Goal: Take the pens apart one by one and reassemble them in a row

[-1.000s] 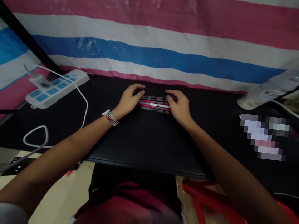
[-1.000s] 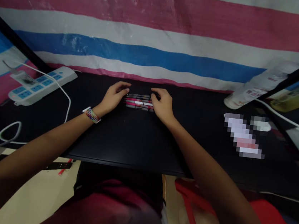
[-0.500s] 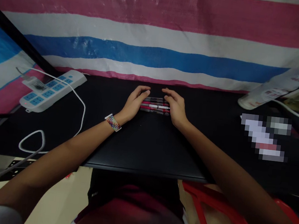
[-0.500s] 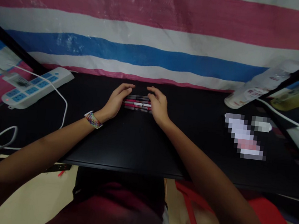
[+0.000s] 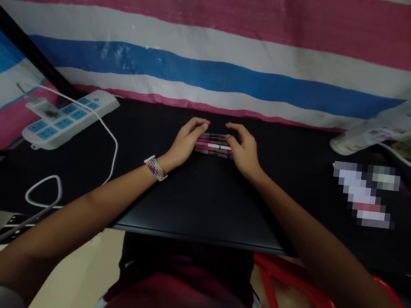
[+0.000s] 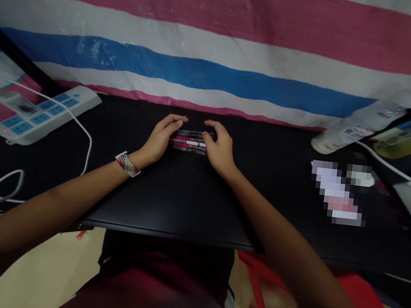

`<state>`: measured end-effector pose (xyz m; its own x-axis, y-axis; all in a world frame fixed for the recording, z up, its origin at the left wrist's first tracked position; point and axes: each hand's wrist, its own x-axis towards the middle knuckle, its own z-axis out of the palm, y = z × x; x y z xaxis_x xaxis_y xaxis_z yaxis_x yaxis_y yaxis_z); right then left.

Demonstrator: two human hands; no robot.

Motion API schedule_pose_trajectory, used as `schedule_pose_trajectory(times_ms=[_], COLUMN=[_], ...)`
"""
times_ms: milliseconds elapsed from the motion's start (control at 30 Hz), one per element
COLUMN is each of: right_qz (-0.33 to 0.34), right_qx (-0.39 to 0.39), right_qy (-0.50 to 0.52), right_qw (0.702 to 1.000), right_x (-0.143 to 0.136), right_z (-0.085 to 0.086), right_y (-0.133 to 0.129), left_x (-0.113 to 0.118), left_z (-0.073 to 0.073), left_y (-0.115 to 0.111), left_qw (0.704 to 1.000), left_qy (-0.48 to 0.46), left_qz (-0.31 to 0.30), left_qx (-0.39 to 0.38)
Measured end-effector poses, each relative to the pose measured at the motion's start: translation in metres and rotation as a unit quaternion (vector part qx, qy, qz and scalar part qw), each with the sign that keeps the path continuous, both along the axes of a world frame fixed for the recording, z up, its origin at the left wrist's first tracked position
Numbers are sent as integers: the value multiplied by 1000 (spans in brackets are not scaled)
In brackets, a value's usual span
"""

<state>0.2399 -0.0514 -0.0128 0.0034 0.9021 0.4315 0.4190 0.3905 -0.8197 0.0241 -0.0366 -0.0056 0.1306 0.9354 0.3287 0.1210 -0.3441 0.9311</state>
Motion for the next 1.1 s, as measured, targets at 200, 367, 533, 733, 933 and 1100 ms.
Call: schedule_pose_trajectory(times_ms=[200, 367, 533, 733, 933, 1100], right_qz=[100, 182, 174, 174, 118, 48], right_qx=[109, 151, 191, 236, 234, 170], right_qy=[-151, -212, -258, -288, -231, -138], right_qw=[977, 948, 931, 912, 937, 975], right_x=[-3, -9, -4, 0, 3, 7], right_z=[14, 20, 18, 11, 16, 22], right_y=[-22, -32, -30, -27, -25, -22], left_x=[0, 0, 0, 0, -2, -2], left_z=[-4, -6, -6, -9, 8, 21], left_y=[-3, -6, -7, -5, -17, -24], left_qw=[999, 999, 998, 994, 967, 949], left_qy=[20, 36, 42, 74, 189, 228], left_qz=[-15, -19, -13, -4, -1, -7], left_qx=[24, 32, 36, 83, 173, 219])
